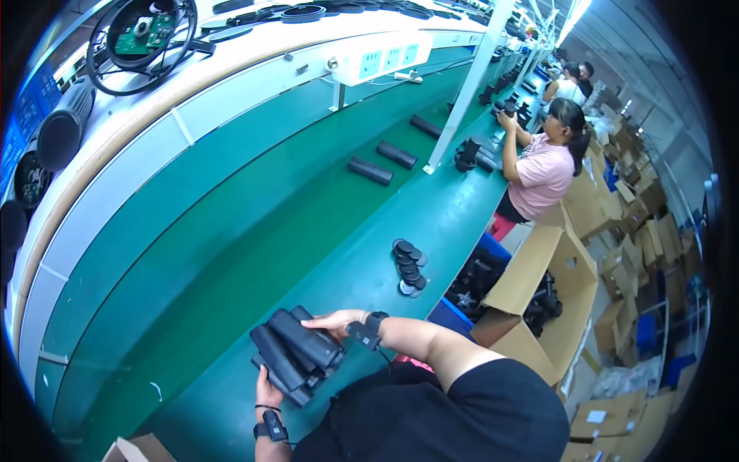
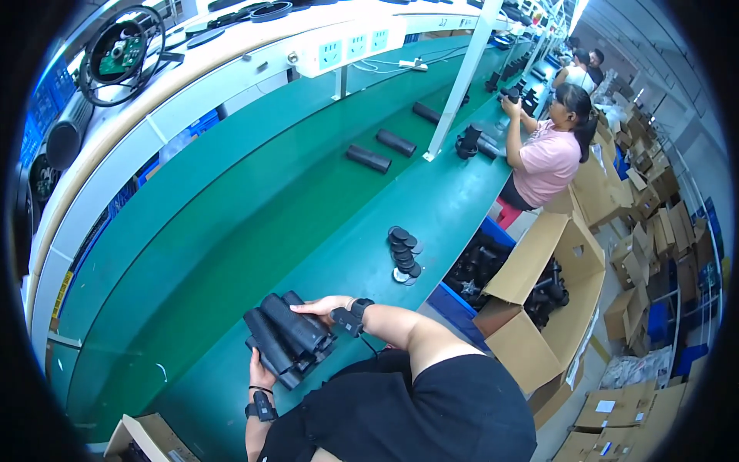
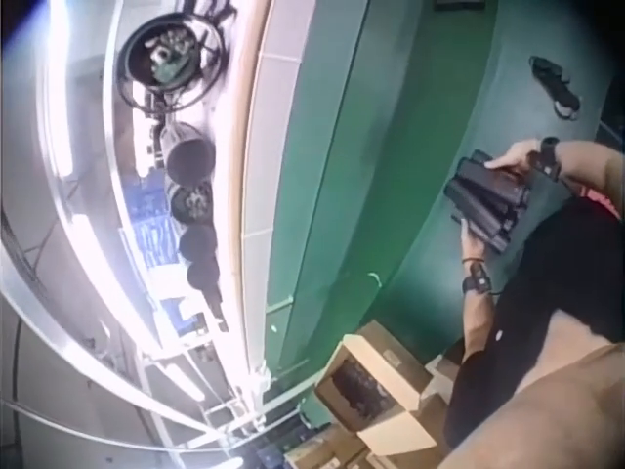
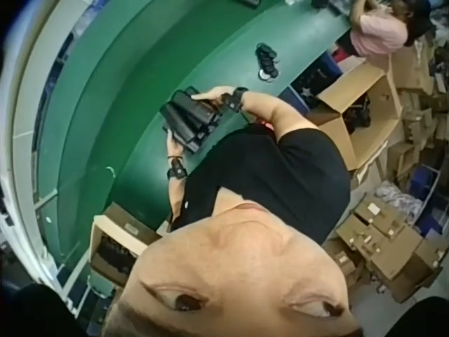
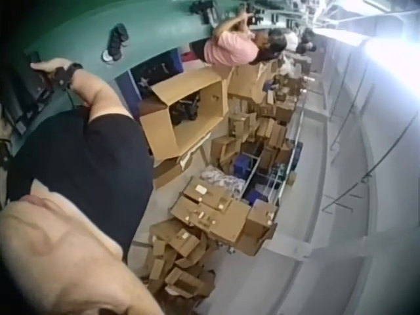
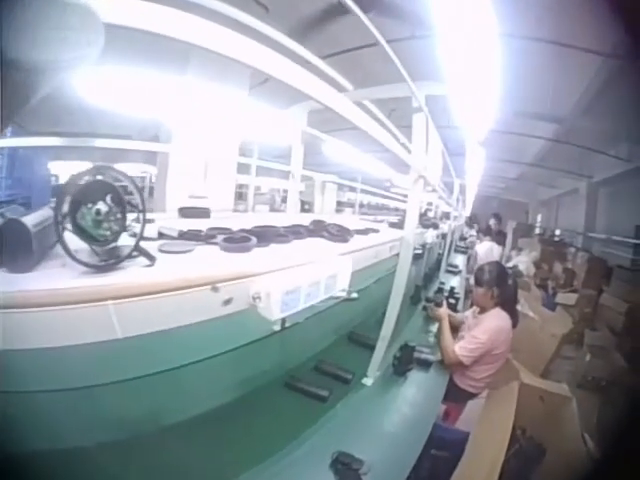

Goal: The person fits caps onto black cylinders by hand, places them on a table, and then retrieves more cylinders from a box. After carrying the cylinders back to the workbench, they continue fitting caps onto the remaining cylinders.

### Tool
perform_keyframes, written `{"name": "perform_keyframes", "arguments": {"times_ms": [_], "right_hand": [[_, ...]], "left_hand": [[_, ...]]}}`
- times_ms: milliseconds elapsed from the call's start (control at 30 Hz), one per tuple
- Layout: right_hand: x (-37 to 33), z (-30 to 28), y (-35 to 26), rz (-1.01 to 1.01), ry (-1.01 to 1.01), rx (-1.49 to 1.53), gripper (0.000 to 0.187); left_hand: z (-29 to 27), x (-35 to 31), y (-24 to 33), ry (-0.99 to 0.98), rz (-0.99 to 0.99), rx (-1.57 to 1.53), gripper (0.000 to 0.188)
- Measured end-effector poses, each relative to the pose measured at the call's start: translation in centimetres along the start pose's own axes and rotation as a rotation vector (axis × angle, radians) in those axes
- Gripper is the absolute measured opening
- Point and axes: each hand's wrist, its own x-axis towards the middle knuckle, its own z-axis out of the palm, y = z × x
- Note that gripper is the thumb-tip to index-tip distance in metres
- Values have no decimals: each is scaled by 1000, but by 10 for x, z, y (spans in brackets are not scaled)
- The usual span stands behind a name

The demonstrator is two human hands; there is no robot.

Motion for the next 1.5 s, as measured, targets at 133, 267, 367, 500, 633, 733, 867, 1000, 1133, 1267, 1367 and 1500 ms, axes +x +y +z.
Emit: {"name": "perform_keyframes", "arguments": {"times_ms": [133,267,367,500,633,733,867,1000,1133,1267,1367,1500], "right_hand": [[18,-21,7,-92,77,-112,56],[23,-31,13,-124,155,-252,70],[26,-34,18,-169,245,-410,88],[11,-24,13,-194,488,-643,102],[4,-46,15,-253,357,-347,85],[-2,-17,17,-328,482,-397,76],[1,-53,34,-434,594,-494,70],[-11,-46,38,-490,642,-566,68],[-24,-37,36,-546,643,-530,70],[-36,-30,31,-680,507,-555,66],[-46,-34,32,-803,523,-646,68],[-62,-34,24,-750,526,-620,65]], "left_hand": [[5,-6,7,93,22,145,51],[38,-27,18,158,-28,162,49],[45,-44,22,175,-13,176,49],[48,-49,27,117,100,255,57],[24,-29,35,196,70,390,71],[14,-35,38,425,76,665,90],[26,-44,39,476,102,853,84],[-2,-36,37,565,235,1257,83],[-3,-38,29,733,375,1464,95],[-18,-39,29,709,417,1368,103],[-15,-46,30,753,411,1408,102],[24,-69,30,1107,818,1579,79]]}}
